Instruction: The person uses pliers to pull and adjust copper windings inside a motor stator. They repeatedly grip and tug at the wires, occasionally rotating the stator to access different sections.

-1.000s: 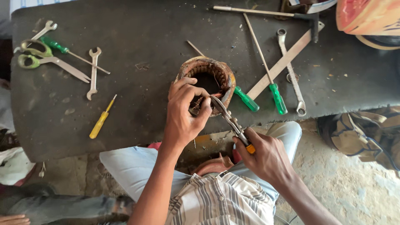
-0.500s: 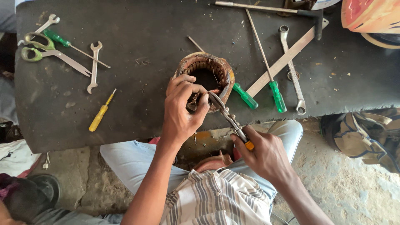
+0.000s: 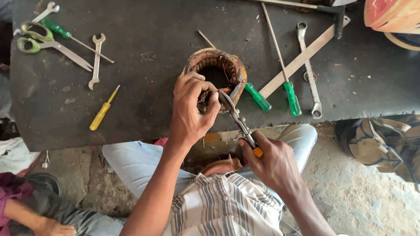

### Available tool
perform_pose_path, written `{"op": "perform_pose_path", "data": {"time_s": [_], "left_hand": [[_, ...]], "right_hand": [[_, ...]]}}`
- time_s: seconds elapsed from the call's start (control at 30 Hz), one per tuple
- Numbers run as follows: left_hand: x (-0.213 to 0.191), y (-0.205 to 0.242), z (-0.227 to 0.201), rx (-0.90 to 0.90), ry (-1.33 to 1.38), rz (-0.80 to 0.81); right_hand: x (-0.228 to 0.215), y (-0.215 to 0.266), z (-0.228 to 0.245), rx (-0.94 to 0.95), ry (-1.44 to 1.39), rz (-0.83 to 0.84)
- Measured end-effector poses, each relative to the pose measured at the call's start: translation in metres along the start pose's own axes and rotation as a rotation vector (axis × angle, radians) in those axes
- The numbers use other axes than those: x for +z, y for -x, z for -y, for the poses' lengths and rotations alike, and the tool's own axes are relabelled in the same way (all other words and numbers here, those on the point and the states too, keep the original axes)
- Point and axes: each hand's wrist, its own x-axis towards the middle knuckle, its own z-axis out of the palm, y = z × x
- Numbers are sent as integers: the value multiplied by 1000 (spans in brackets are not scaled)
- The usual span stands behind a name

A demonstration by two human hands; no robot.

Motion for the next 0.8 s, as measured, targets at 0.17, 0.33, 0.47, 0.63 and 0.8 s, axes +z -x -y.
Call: {"op": "perform_pose_path", "data": {"time_s": [0.17, 0.33, 0.47, 0.63, 0.8], "left_hand": [[-3, -2, -1, 2, 19, -4], [-4, 0, 0, 7, -12, -22], [-3, 1, 3, -2, -8, -25], [-5, 5, 5, 22, -25, -14], [-4, 6, 8, 6, -19, -11]], "right_hand": [[-2, 3, 11, -10, 110, -66], [4, 6, 15, -115, 158, -192], [11, 5, 8, -134, 174, -223], [17, 3, -4, -140, 165, -216], [23, 0, -10, -127, 161, -244]]}}
